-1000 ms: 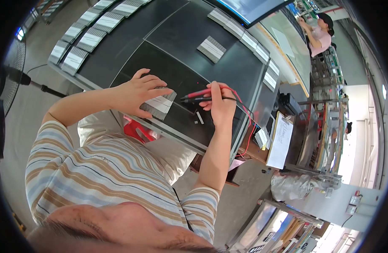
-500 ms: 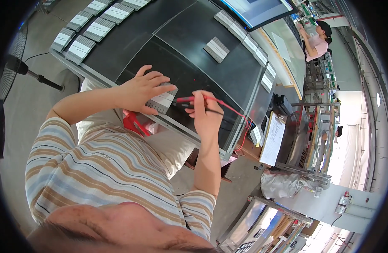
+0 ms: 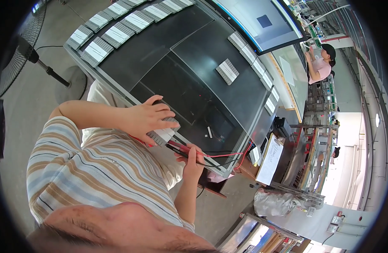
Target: Testing small electronic components using a multimeter probe at a factory workstation.
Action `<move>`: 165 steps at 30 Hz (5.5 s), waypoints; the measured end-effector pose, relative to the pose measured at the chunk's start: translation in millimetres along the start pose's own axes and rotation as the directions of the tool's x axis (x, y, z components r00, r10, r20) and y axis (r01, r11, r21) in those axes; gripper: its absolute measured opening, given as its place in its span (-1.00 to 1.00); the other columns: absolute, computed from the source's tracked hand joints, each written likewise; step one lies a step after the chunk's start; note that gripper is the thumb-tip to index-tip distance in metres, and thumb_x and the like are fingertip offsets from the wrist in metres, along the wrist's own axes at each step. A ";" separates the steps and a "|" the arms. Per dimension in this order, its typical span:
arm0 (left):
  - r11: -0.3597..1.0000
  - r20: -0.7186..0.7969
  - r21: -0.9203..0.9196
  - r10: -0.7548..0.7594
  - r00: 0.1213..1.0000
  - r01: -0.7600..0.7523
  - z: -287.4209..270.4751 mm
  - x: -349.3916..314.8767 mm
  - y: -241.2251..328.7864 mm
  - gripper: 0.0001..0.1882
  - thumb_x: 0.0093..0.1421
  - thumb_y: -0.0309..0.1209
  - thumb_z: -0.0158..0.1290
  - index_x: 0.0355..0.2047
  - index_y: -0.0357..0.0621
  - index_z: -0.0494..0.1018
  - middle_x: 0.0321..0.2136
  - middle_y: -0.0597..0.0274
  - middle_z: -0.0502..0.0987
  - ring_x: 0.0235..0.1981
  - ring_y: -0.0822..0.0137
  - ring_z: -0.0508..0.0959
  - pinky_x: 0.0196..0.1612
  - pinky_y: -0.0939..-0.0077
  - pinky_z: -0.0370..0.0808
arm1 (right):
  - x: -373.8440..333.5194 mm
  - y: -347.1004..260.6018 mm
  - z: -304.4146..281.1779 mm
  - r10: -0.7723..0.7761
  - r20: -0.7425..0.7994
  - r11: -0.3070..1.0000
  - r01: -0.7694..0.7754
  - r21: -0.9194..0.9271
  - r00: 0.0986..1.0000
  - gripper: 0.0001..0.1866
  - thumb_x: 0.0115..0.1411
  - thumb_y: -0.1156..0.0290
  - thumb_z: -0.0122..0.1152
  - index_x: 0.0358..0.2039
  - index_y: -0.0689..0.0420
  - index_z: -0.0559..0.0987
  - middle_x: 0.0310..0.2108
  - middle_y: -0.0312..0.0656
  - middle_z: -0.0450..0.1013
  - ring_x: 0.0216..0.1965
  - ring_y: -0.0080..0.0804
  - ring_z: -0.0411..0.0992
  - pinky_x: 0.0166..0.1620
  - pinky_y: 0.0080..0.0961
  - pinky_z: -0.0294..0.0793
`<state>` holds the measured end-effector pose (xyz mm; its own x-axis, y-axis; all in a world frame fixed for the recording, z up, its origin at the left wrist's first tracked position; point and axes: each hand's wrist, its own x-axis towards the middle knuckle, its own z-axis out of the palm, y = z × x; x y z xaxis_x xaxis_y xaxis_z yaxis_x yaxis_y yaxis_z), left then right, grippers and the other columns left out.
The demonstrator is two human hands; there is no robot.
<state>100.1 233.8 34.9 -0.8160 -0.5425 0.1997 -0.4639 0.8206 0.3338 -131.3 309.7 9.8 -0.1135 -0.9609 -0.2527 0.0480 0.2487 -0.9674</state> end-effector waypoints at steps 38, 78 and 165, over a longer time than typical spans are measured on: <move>0.792 -0.075 0.464 -0.412 0.908 0.397 -114.8 90.6 -215.7 -0.08 -0.25 -0.10 0.17 0.13 0.17 -0.04 -0.17 0.07 0.32 -0.06 0.08 0.27 -0.01 0.07 0.02 | 24.1 -4.7 -4.3 -0.166 -0.133 0.953 0.194 0.233 0.977 -0.73 0.20 0.27 -0.19 -0.30 0.25 0.30 -0.54 -0.06 0.39 -0.67 -0.28 0.40 -0.63 -0.53 0.43; 0.806 -0.019 0.476 -0.391 0.920 0.352 -83.1 153.8 -325.8 -0.55 0.01 -0.43 -0.08 -0.03 0.04 0.23 -0.05 0.28 0.31 -0.04 0.23 0.32 -0.02 0.32 0.16 | 19.1 -10.6 -7.5 -0.196 0.049 0.961 0.182 0.210 0.979 -0.71 0.18 0.30 -0.11 -0.30 0.32 0.35 -0.51 0.02 0.42 -0.58 -0.35 0.41 -0.50 -0.53 0.42; 0.767 -0.188 0.414 -0.455 0.870 0.491 -118.7 64.5 -360.2 -0.63 0.10 -0.23 -0.11 -0.11 -0.14 0.29 -0.07 0.18 0.30 -0.05 0.15 0.31 -0.06 0.26 0.25 | 24.7 -30.7 -4.1 0.035 -0.031 0.999 -0.034 0.031 0.999 -0.78 0.16 0.40 -0.17 -0.32 0.32 0.34 -0.47 0.01 0.39 -0.56 -0.29 0.43 -0.58 -0.52 0.43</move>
<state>255.5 -118.2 36.8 -0.4339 -0.8795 0.1954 -0.8988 0.4374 -0.0272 -139.6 278.8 33.1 -0.1428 -0.9472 -0.2871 0.0825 0.2776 -0.9571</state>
